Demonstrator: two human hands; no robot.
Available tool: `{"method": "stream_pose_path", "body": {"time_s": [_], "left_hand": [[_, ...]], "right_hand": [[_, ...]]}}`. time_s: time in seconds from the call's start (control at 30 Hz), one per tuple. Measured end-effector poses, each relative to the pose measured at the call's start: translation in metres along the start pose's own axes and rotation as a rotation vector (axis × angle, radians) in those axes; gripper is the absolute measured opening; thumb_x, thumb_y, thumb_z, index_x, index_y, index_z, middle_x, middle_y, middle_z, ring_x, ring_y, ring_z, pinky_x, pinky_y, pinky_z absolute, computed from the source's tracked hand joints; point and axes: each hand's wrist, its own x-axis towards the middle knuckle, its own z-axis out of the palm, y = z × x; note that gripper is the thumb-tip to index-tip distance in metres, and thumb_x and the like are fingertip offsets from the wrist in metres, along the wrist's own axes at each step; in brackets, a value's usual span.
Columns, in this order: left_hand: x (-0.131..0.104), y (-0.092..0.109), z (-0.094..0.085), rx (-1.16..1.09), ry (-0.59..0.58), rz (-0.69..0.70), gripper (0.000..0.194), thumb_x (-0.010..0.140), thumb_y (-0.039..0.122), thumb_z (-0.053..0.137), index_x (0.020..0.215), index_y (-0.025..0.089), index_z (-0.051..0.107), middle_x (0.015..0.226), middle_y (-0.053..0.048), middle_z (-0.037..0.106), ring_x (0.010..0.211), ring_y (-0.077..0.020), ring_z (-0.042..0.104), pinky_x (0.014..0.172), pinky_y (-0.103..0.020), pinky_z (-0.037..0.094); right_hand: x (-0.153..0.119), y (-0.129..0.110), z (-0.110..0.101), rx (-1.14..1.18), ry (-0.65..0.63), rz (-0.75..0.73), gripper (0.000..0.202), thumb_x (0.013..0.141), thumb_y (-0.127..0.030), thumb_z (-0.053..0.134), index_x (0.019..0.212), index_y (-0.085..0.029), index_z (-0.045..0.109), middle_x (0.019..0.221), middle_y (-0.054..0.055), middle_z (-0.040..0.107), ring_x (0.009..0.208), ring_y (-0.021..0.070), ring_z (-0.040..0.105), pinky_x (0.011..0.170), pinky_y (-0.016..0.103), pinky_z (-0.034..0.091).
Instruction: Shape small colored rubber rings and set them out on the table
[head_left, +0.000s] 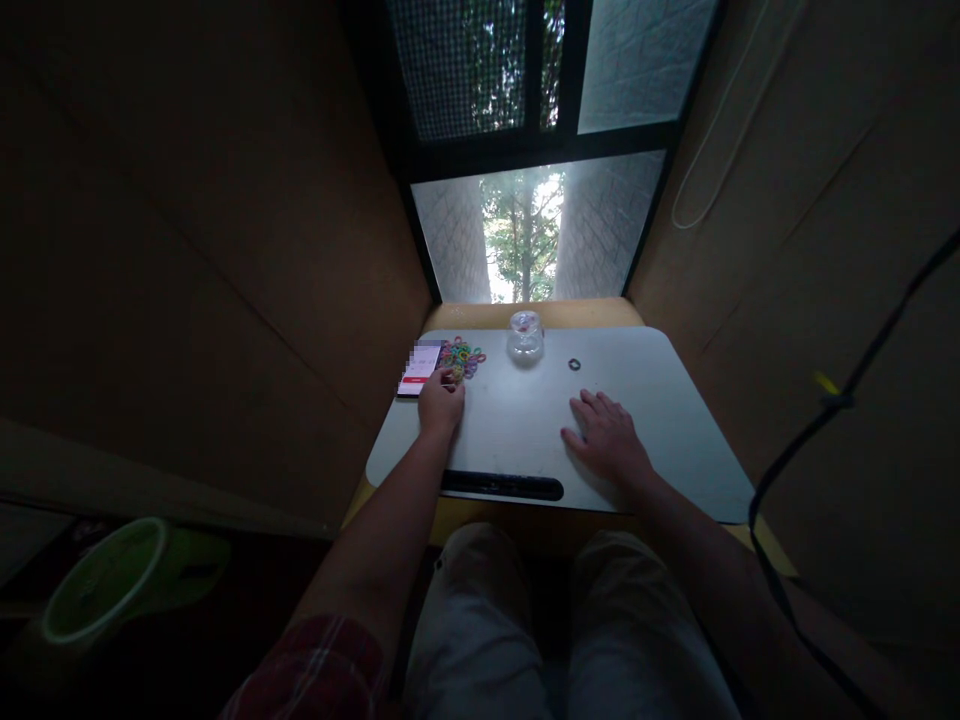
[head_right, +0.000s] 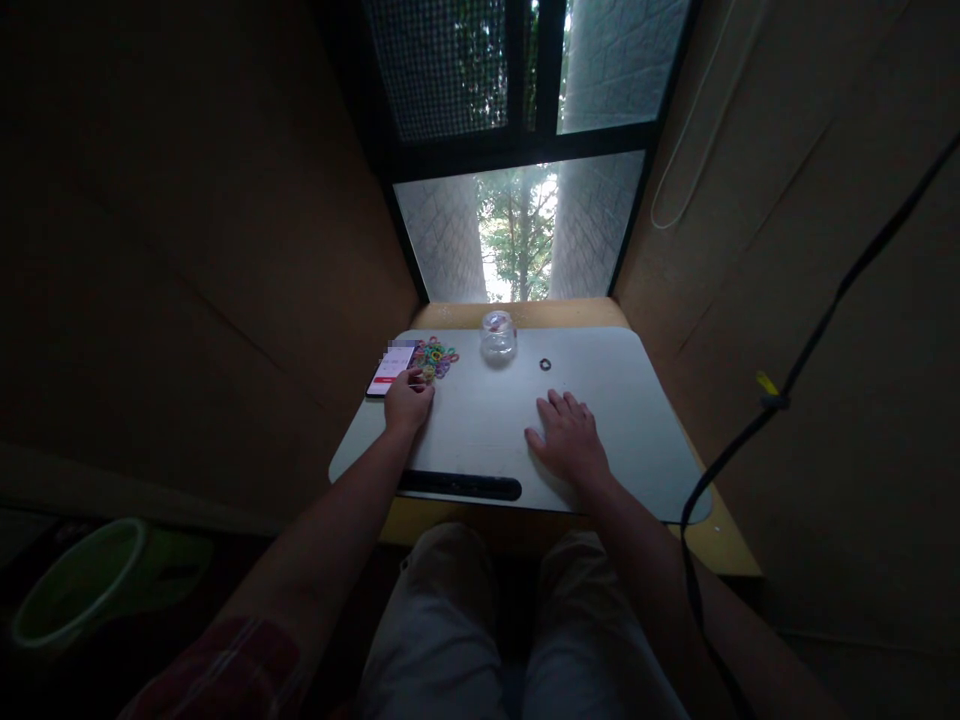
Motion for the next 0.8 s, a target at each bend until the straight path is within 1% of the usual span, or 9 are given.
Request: {"method": "stream_pose_path", "body": {"time_s": [0.13, 0.23, 0.3, 0.37, 0.5, 0.57, 0.67, 0.8], "left_hand": [[-0.001, 0.002, -0.001, 0.029, -0.020, -0.008, 0.040, 0.075, 0.029, 0.064, 0.114, 0.019, 0.059, 0.100, -0.006, 0.069, 0.076, -0.0136, 0.065, 0.072, -0.024, 0.048], [-0.002, 0.004, -0.002, 0.078, 0.001, 0.010, 0.042, 0.076, 0.032, 0.063, 0.116, 0.018, 0.059, 0.107, -0.009, 0.067, 0.080, -0.0150, 0.064, 0.076, -0.026, 0.048], [-0.002, 0.006, -0.002, 0.139, 0.017, 0.044, 0.040, 0.077, 0.034, 0.062, 0.114, 0.019, 0.060, 0.111, -0.010, 0.064, 0.084, -0.0168, 0.063, 0.079, -0.029, 0.047], [-0.002, 0.008, -0.001, 0.203, 0.009, 0.074, 0.034, 0.079, 0.037, 0.061, 0.109, 0.021, 0.063, 0.109, -0.009, 0.064, 0.087, -0.0188, 0.063, 0.080, -0.030, 0.047], [0.000, 0.011, 0.002, 0.300, -0.043, 0.086, 0.023, 0.083, 0.038, 0.055, 0.095, 0.021, 0.067, 0.099, -0.009, 0.065, 0.089, -0.0212, 0.061, 0.079, -0.032, 0.047], [-0.002, 0.011, 0.003, 0.332, -0.034, 0.113, 0.023, 0.085, 0.037, 0.053, 0.096, 0.022, 0.066, 0.101, -0.009, 0.064, 0.093, -0.0217, 0.060, 0.080, -0.032, 0.047], [-0.005, 0.013, 0.004, 0.358, -0.008, 0.182, 0.024, 0.086, 0.035, 0.052, 0.103, 0.023, 0.064, 0.110, -0.010, 0.059, 0.100, -0.0224, 0.058, 0.084, -0.032, 0.047], [-0.008, 0.015, 0.006, 0.363, -0.030, 0.245, 0.025, 0.086, 0.035, 0.052, 0.105, 0.023, 0.063, 0.113, -0.010, 0.055, 0.102, -0.0227, 0.056, 0.090, -0.034, 0.045]], "right_hand": [[0.000, -0.001, -0.002, 0.001, 0.006, -0.004, 0.052, 0.085, -0.044, 0.047, 0.129, -0.017, 0.052, 0.141, 0.014, 0.046, 0.129, 0.0334, 0.037, 0.104, 0.050, 0.030], [0.000, -0.001, -0.003, 0.006, 0.006, -0.004, 0.051, 0.085, -0.044, 0.047, 0.129, -0.017, 0.052, 0.141, 0.014, 0.047, 0.129, 0.0335, 0.038, 0.104, 0.050, 0.030], [0.000, -0.001, -0.003, 0.010, -0.001, -0.004, 0.051, 0.085, -0.044, 0.047, 0.129, -0.017, 0.052, 0.141, 0.014, 0.047, 0.129, 0.0337, 0.038, 0.103, 0.050, 0.030], [0.000, -0.001, -0.003, 0.013, -0.003, 0.000, 0.051, 0.085, -0.044, 0.047, 0.129, -0.017, 0.051, 0.141, 0.014, 0.046, 0.129, 0.0337, 0.038, 0.103, 0.050, 0.030], [0.000, -0.001, -0.002, 0.015, -0.001, 0.006, 0.051, 0.085, -0.044, 0.047, 0.129, -0.017, 0.052, 0.141, 0.013, 0.046, 0.130, 0.0335, 0.037, 0.104, 0.050, 0.030], [0.000, -0.001, -0.001, 0.015, -0.003, 0.007, 0.052, 0.085, -0.043, 0.047, 0.129, -0.017, 0.052, 0.141, 0.013, 0.046, 0.130, 0.0337, 0.037, 0.104, 0.050, 0.029], [0.000, -0.001, 0.000, 0.015, 0.003, 0.011, 0.052, 0.084, -0.043, 0.048, 0.129, -0.017, 0.052, 0.141, 0.014, 0.046, 0.130, 0.0338, 0.037, 0.104, 0.050, 0.030], [-0.001, -0.001, 0.000, 0.011, 0.014, 0.002, 0.051, 0.085, -0.043, 0.047, 0.129, -0.017, 0.052, 0.141, 0.014, 0.046, 0.129, 0.0339, 0.038, 0.103, 0.050, 0.030]]}}
